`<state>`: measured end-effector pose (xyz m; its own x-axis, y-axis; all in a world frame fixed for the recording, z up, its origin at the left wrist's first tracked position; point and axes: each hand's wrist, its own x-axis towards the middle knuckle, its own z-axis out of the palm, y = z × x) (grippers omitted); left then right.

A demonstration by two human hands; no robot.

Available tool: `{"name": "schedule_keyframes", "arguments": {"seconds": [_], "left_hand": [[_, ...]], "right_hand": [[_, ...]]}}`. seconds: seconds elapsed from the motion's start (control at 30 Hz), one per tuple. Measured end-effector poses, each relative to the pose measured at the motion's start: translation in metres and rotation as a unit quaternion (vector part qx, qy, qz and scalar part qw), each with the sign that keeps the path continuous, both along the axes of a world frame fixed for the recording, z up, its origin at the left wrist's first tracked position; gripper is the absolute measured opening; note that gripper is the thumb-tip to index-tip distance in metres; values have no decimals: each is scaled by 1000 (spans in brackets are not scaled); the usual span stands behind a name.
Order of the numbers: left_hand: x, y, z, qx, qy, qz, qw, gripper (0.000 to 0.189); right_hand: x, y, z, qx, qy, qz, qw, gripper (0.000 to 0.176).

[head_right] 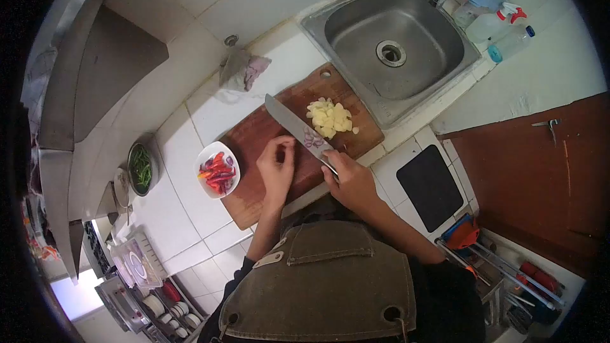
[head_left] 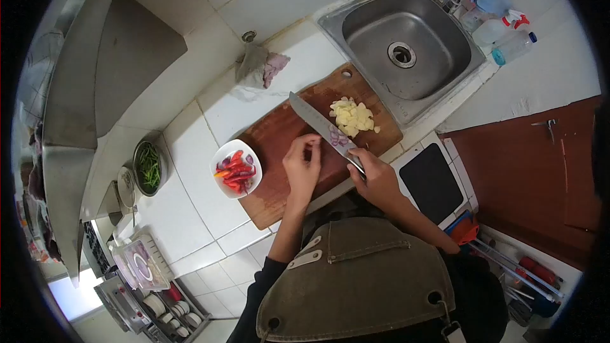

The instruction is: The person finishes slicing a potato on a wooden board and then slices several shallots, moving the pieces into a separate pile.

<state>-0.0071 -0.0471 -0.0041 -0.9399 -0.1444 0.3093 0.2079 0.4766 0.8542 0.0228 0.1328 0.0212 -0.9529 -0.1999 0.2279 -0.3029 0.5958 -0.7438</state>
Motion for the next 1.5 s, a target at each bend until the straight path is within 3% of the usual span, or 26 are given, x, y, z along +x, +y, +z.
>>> {"name": "schedule_keyframes", "arguments": {"seconds": [0.03, 0.1, 0.2, 0.33, 0.43, 0.63, 0.97, 1.13, 1.2, 1.3, 1.33, 1.43, 1.5], "left_hand": [[2, -3, 4, 49, -3, 51, 997, 17], [3, -11, 11, 59, 17, 63, 996, 21], [-4, -18, 36, -93, 17, -66, 993, 34], [-6, -17, 38, -155, -28, -134, 978, 43], [-7, -14, 34, -51, -108, -155, 981, 41], [-6, -3, 23, 28, -151, -157, 976, 40], [-17, 25, 12, 32, -59, -140, 988, 31], [-9, 12, 31, 57, -13, -124, 990, 27], [-4, -3, 43, 10, -15, -157, 987, 21], [10, -26, 62, -18, -22, -100, 995, 17], [11, -37, 65, -24, 36, -68, 997, 16], [21, -76, 74, -59, 54, 56, 995, 16], [34, -105, 86, -73, -15, 151, 986, 16]], "right_hand": [[1, 1, 0, 21, -5, 5, 1000, 25], [2, 3, 0, 43, -14, 10, 999, 25], [4, 4, -1, 65, 3, 24, 998, 28], [3, 4, 2, 86, 7, 35, 996, 30], [5, 3, 0, 90, 12, 45, 995, 29], [6, 3, -1, 95, 12, 60, 994, 28], [-4, -8, -2, 90, 33, 76, 992, 27], [-6, -7, 5, 84, 26, 82, 993, 29], [-9, -8, 4, 70, 32, 100, 992, 31], [-8, -7, 0, 1, 53, 114, 992, 30], [-7, -6, 4, -5, 14, 104, 994, 29], [-4, 1, 0, -22, -55, 101, 993, 27], [-5, 3, 3, -32, -138, 80, 987, 26]]}}
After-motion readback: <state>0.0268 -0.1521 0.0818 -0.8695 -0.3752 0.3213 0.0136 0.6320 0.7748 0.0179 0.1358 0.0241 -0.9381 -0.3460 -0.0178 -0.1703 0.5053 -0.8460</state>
